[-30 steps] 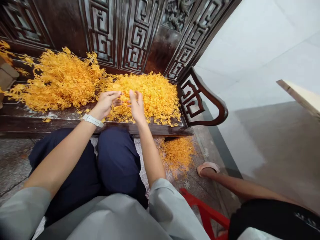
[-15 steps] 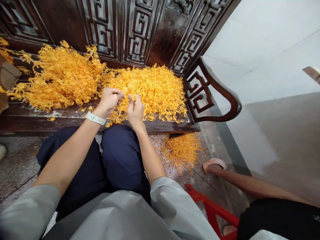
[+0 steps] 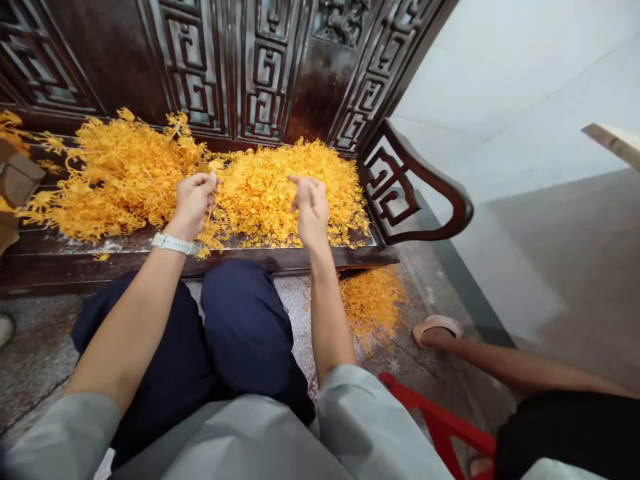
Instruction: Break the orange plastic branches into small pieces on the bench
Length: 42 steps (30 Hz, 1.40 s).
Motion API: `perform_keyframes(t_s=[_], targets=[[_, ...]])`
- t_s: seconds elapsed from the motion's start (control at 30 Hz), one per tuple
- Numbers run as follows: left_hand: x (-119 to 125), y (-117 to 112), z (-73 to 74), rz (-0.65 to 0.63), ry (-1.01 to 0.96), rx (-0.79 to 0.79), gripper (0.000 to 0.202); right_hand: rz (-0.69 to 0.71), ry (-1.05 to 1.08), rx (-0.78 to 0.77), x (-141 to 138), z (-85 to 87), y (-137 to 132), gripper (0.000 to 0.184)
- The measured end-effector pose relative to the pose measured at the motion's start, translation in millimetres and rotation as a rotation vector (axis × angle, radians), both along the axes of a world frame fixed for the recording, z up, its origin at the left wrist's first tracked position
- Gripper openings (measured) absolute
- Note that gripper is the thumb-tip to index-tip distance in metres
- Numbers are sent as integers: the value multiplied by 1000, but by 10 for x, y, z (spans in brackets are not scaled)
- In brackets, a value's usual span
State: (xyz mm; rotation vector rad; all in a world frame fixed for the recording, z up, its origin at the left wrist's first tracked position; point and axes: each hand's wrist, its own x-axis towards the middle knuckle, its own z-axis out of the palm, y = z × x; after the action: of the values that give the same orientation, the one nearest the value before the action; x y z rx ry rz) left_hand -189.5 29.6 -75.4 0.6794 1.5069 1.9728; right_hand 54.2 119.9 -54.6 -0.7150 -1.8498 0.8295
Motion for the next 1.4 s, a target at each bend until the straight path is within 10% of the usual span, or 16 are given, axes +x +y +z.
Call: perform_keyframes(t_s=[0.13,0.47,0.67,0.83,1.1,1.4], targets=[[62,17,-67,-63,145,13,37,-99,-182,-9,-46,-257,350,82],[558,123,-117,-187,237,5,44,276,531,-1021,-568,-206,-520,55],[556,31,12,-293,33,-53,33,211,608,-1113,-460,-110,-887,37],[641,-34,73,-251,-91,-19,16,415,548,-1421,-392,22,-1105,36],[574,-101,156,-234,-422,7,19,312,527,-1240,-567,107,-1625,55],[823,-103,203,-100,-337,62,30,364,388,-1347,-418,198,-1771,60]])
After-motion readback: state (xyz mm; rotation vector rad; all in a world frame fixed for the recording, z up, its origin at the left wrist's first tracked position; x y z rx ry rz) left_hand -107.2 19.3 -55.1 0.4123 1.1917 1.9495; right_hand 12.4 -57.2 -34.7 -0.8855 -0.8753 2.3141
